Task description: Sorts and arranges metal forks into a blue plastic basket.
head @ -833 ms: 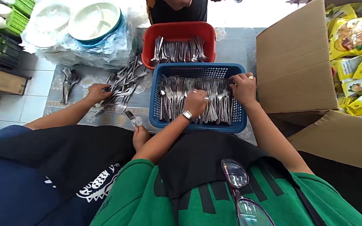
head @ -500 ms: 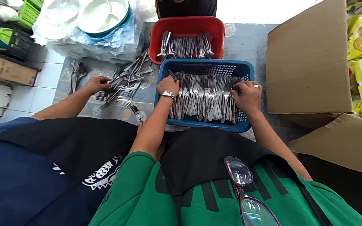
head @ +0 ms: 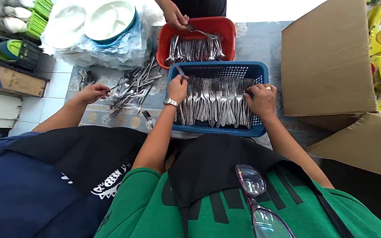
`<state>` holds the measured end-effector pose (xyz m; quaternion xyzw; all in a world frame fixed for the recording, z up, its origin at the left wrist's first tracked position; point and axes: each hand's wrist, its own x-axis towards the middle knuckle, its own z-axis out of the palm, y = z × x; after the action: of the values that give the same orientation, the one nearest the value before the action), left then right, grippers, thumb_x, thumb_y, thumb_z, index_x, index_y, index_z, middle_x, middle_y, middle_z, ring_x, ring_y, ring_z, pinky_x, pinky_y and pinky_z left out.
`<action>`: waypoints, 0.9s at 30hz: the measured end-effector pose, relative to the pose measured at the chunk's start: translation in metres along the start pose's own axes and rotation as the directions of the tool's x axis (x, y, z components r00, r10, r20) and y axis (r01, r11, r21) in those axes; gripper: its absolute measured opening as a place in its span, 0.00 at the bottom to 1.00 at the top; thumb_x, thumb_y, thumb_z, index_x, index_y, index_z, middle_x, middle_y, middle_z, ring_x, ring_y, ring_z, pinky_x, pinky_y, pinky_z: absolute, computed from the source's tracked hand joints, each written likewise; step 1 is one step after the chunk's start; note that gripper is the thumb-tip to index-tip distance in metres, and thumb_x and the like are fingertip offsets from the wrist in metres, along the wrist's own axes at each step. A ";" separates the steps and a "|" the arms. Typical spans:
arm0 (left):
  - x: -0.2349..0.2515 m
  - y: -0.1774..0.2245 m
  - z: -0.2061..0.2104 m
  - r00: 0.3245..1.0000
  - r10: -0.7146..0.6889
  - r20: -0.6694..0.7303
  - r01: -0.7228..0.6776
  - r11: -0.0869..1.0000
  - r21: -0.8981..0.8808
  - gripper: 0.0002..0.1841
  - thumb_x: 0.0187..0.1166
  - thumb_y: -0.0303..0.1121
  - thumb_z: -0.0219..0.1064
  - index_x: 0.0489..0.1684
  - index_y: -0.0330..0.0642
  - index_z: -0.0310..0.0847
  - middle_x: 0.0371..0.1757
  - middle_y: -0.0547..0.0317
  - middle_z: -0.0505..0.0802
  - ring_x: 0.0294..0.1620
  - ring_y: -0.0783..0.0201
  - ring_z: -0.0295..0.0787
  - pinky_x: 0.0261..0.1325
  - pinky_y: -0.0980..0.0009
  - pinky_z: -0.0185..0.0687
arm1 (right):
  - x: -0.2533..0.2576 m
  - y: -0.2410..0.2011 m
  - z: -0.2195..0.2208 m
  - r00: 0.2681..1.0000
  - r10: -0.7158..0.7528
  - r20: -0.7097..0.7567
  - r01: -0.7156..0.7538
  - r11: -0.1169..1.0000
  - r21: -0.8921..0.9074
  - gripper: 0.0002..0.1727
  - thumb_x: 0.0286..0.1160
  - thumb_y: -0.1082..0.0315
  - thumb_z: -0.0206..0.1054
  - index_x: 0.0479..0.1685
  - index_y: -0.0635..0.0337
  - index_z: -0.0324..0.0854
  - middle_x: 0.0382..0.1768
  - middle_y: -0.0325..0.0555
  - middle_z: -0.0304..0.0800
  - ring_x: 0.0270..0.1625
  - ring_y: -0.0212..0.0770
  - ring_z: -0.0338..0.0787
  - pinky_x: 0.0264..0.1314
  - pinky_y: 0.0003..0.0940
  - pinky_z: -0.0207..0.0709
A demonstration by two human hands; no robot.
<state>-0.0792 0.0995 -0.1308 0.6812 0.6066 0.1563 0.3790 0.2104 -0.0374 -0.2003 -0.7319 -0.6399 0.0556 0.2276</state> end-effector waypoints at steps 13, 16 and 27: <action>-0.040 0.007 0.074 0.986 -0.106 0.128 0.073 0.968 0.241 0.33 0.90 0.28 0.50 0.97 0.44 0.48 0.76 0.25 0.78 0.74 0.32 0.79 0.75 0.40 0.75 | 0.000 -0.001 -0.001 1.000 -0.011 0.006 0.011 1.000 -0.022 0.14 0.81 0.66 0.66 0.51 0.68 0.89 0.54 0.66 0.93 0.66 0.70 0.87 0.78 0.71 0.63; -0.033 0.015 0.079 0.987 -0.126 0.102 0.093 0.955 0.280 0.37 0.89 0.28 0.54 0.98 0.47 0.41 0.78 0.24 0.74 0.72 0.31 0.80 0.71 0.40 0.79 | 0.000 -0.001 -0.001 1.000 -0.012 0.008 0.012 1.000 -0.027 0.14 0.82 0.65 0.66 0.51 0.68 0.89 0.54 0.65 0.93 0.66 0.69 0.87 0.79 0.70 0.63; -0.029 -0.013 0.084 0.995 0.098 -0.029 -0.096 0.993 0.068 0.40 0.81 0.27 0.69 0.93 0.33 0.52 0.74 0.22 0.76 0.61 0.35 0.87 0.64 0.49 0.86 | 0.009 -0.023 0.001 0.996 0.090 0.024 -0.092 0.994 0.052 0.13 0.79 0.67 0.67 0.51 0.69 0.89 0.50 0.67 0.93 0.62 0.72 0.87 0.68 0.70 0.71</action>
<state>-0.0382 0.0444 -0.1880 0.7196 0.5836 0.1650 0.3382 0.1903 -0.0271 -0.1898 -0.7534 -0.6066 0.0906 0.2372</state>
